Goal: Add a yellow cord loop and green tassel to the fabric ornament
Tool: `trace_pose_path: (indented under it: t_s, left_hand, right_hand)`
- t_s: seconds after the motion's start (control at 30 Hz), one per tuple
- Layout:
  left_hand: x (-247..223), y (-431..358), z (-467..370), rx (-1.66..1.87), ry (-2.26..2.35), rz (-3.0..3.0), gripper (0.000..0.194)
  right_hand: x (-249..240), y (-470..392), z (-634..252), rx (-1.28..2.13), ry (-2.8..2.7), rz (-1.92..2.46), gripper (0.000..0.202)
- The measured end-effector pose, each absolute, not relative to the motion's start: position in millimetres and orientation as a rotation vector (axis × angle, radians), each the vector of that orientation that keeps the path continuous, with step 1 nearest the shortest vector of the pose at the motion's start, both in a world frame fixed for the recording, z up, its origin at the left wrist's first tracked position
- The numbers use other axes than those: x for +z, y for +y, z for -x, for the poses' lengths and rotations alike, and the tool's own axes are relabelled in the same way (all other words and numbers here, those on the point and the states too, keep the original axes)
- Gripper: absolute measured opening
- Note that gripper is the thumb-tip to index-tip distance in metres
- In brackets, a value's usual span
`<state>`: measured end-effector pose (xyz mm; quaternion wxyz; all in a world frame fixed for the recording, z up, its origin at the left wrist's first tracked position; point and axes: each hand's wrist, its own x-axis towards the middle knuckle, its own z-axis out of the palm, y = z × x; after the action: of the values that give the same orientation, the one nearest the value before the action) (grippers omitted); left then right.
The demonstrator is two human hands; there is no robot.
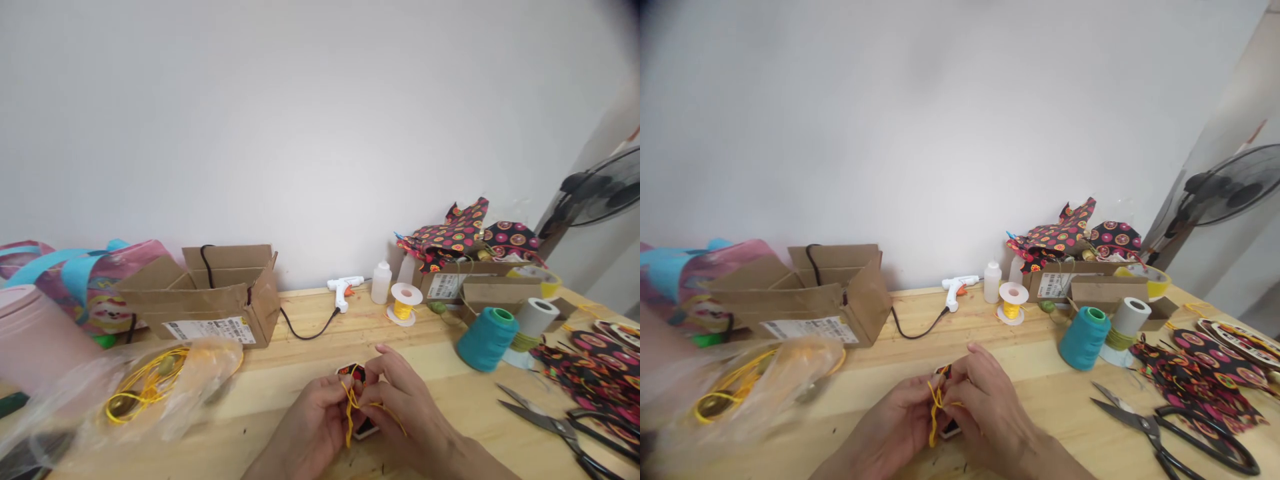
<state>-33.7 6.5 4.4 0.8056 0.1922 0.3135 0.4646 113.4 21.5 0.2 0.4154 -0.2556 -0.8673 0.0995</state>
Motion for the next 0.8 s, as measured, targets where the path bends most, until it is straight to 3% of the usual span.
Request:
trace_pose_path:
  t_s: [0.8]
  left_hand:
    - [6.9, 6.8, 44.0, 0.918, 0.759, -0.770, 0.013]
  right_hand:
    - [-2.0, 27.2, -112.8, 0.707, -1.960, 0.712, 0.011]
